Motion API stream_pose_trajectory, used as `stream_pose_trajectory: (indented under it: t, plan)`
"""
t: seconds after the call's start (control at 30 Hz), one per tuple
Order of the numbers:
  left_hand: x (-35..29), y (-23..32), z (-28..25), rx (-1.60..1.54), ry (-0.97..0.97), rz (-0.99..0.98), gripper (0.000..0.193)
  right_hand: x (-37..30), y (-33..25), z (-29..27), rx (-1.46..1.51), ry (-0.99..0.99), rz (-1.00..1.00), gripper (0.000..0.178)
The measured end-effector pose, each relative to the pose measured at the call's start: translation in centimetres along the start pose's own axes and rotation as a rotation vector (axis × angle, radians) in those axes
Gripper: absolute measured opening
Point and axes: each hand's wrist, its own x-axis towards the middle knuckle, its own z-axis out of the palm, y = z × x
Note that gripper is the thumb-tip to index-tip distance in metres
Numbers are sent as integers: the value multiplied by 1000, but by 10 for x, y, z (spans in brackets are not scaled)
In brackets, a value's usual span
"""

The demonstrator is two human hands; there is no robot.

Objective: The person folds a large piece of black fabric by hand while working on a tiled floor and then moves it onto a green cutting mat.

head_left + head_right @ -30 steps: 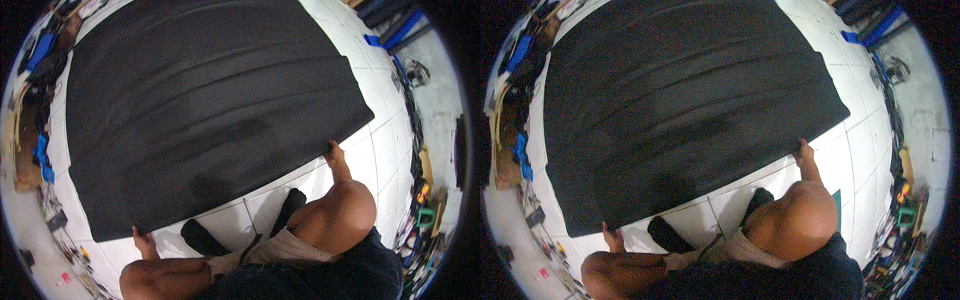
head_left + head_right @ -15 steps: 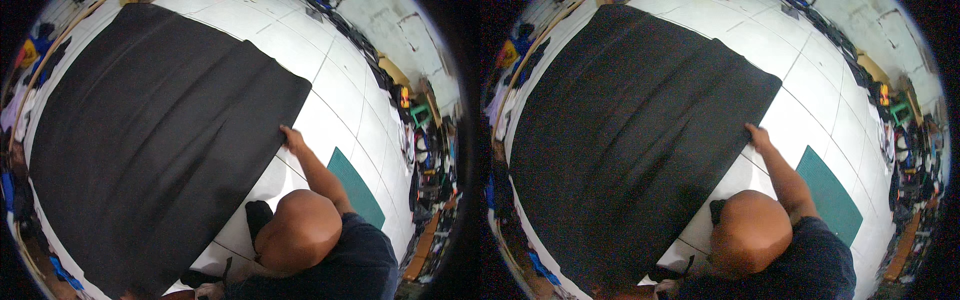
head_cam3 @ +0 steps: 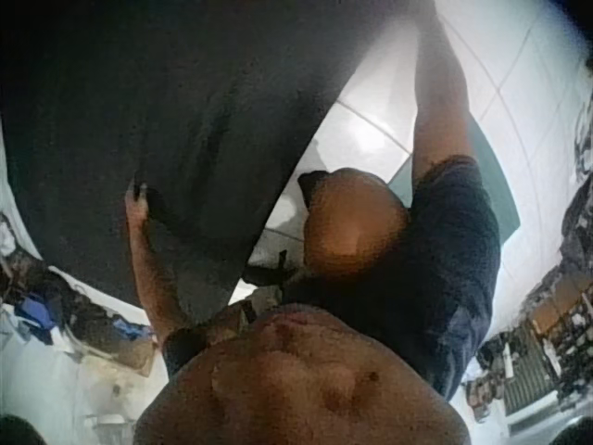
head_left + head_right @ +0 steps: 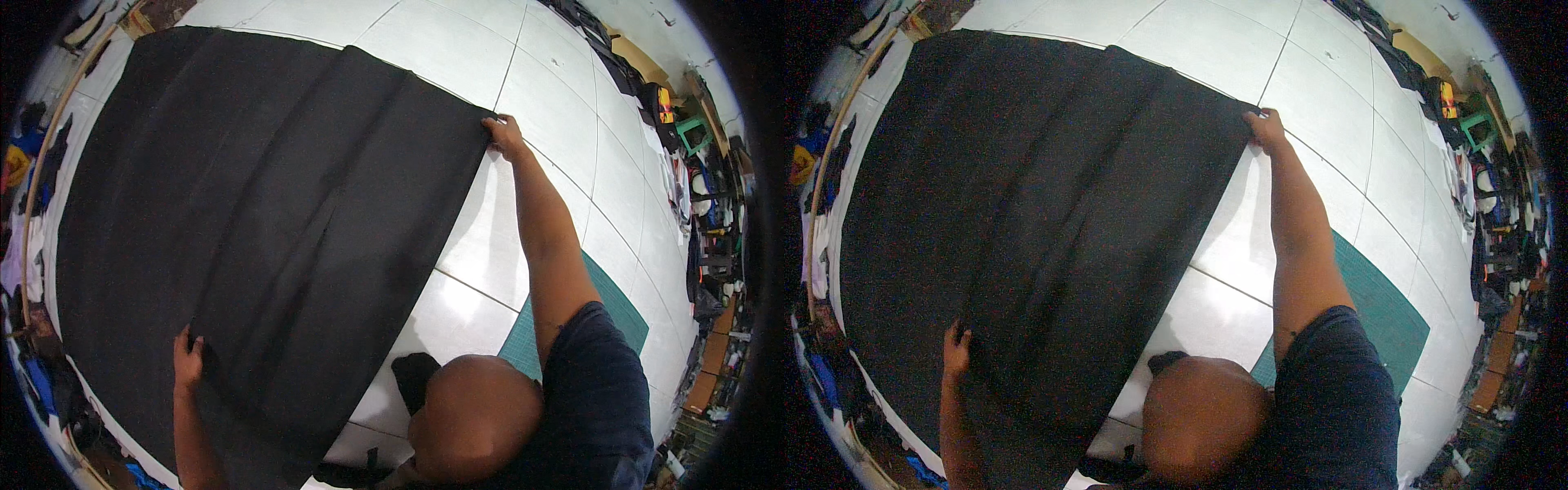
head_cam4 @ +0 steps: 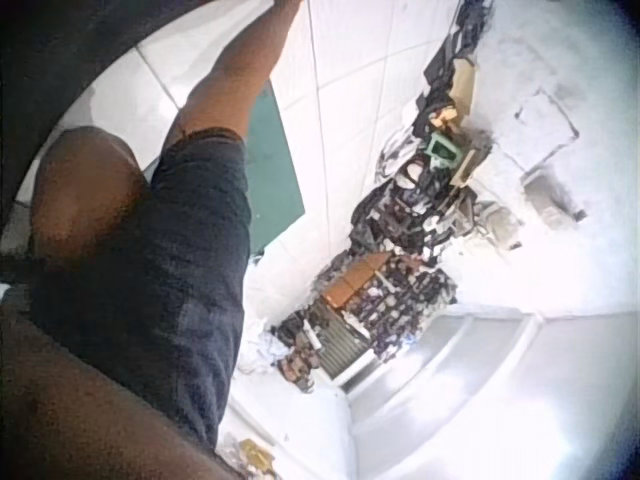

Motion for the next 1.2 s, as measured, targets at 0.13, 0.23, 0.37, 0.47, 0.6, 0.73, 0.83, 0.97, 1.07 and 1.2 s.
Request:
stream_pose_trajectory:
  t: [0.13,0.23,0.37,0.47,0.6,0.73,0.83,0.97,1.07,1.2]
  plan:
    - [35,-27,18,-247,-13,-71,51,-4,-25,-24,-38,-300,123,56]
    - [48,-48,14,-341,-14,-109,47,0,-47,-27,-172,-418,165,42]
    - [43,-2,15,-407,-72,-293,44,3,-57,-28,-309,-477,184,38]
    - [42,-10,11,-408,-112,-193,45,2,-58,-20,-305,-487,184,39]
    - [39,0,2,-209,-113,-211,47,10,-37,-30,-349,-414,192,41]
    - [43,18,17,-189,-164,-141,50,20,-9,-40,-362,-287,34,47]
    - [49,-78,13,-139,-37,-92,51,1,-11,8,-297,-188,-81,46]
    - [10,18,10,218,-53,23,47,-17,16,-16,-234,175,-146,89]
    - [-57,-12,-15,338,260,322,47,-98,30,-1,37,-51,-139,95]
    - [-192,-219,-17,264,-177,-288,45,-247,49,41,139,-335,106,88]
